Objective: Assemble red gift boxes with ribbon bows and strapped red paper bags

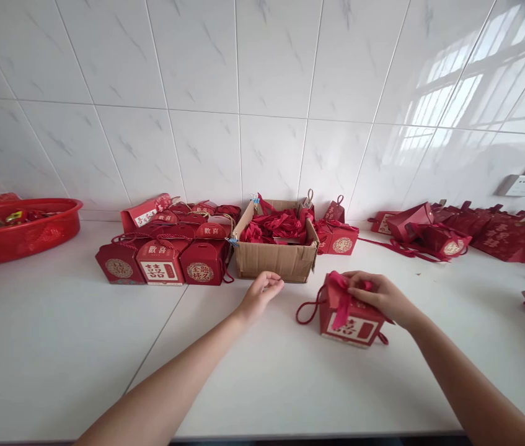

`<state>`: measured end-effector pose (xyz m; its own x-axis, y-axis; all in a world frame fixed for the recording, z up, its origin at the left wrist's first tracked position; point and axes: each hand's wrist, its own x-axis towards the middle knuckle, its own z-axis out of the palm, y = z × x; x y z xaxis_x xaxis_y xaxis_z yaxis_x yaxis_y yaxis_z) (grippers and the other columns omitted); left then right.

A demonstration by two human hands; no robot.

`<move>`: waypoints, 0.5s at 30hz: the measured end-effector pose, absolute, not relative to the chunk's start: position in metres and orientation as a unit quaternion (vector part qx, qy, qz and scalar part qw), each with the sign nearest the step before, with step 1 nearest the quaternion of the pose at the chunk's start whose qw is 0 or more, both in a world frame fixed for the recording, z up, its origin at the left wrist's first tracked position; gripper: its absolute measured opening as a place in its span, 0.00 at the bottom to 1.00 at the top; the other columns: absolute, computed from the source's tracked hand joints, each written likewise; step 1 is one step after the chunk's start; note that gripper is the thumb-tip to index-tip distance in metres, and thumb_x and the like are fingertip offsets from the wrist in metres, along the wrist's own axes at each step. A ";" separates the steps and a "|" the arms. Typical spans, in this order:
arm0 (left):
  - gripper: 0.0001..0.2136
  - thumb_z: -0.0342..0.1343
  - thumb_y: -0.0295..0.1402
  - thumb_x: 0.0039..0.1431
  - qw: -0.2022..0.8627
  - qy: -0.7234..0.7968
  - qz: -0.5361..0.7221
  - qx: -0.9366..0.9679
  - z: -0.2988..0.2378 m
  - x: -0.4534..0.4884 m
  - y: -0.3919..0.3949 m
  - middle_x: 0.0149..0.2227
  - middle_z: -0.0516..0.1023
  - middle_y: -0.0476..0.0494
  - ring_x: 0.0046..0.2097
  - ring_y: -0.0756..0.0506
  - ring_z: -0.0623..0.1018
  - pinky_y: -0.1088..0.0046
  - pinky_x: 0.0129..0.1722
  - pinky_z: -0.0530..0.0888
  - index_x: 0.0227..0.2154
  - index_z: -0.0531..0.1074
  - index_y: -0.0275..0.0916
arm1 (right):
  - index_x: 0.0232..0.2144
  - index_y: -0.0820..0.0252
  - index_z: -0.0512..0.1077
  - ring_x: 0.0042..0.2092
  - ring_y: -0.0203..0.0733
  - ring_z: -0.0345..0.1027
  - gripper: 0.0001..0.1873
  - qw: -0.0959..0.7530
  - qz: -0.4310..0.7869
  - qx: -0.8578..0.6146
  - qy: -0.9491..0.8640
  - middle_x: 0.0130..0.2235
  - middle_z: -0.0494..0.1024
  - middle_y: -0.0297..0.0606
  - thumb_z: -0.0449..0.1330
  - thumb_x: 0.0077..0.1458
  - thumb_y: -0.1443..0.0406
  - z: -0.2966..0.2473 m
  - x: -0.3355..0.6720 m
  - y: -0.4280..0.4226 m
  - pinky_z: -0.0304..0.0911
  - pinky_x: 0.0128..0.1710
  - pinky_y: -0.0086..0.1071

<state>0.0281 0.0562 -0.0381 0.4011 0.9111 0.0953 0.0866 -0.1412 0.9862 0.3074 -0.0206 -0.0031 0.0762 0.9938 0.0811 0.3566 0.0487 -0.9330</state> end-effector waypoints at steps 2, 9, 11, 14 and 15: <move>0.18 0.58 0.47 0.49 0.514 0.402 0.381 0.655 -0.043 0.030 0.060 0.37 0.74 0.45 0.43 0.42 0.72 0.65 0.45 0.64 0.38 0.67 0.40 | 0.23 0.60 0.72 0.35 0.47 0.74 0.18 0.465 0.327 -0.632 -0.527 0.49 0.77 0.44 0.68 0.40 0.52 -0.006 0.329 -0.008 0.70 0.31 0.37; 0.15 0.60 0.42 0.50 0.480 0.420 0.376 0.673 -0.049 0.032 0.063 0.34 0.75 0.48 0.39 0.45 0.73 0.66 0.44 0.65 0.38 0.68 0.39 | 0.37 0.64 0.72 0.41 0.41 0.70 0.12 0.566 0.107 -0.721 -0.385 0.39 0.75 0.38 0.60 0.58 0.58 -0.033 0.330 0.081 0.67 0.44 0.40; 0.14 0.58 0.41 0.54 0.475 0.421 0.382 0.672 -0.050 0.031 0.064 0.34 0.75 0.48 0.39 0.45 0.74 0.65 0.44 0.67 0.39 0.68 0.38 | 0.42 0.62 0.71 0.47 0.43 0.68 0.14 0.606 0.056 -0.703 -0.370 0.46 0.73 0.41 0.58 0.60 0.58 -0.042 0.307 0.105 0.64 0.49 0.44; 0.12 0.53 0.40 0.61 0.461 0.425 0.401 0.668 -0.050 0.030 0.068 0.33 0.75 0.47 0.40 0.45 0.75 0.63 0.45 0.69 0.39 0.69 0.36 | 0.50 0.62 0.66 0.58 0.51 0.59 0.19 0.660 -0.013 -0.660 -0.359 0.56 0.66 0.45 0.56 0.60 0.57 -0.055 0.273 0.125 0.54 0.58 0.53; 0.12 0.52 0.40 0.63 0.453 0.428 0.410 0.666 -0.051 0.029 0.069 0.33 0.75 0.46 0.40 0.45 0.75 0.62 0.45 0.70 0.39 0.69 0.35 | 0.52 0.61 0.64 0.61 0.53 0.54 0.22 0.671 -0.027 -0.642 -0.370 0.59 0.62 0.46 0.56 0.60 0.57 -0.060 0.265 0.127 0.50 0.60 0.54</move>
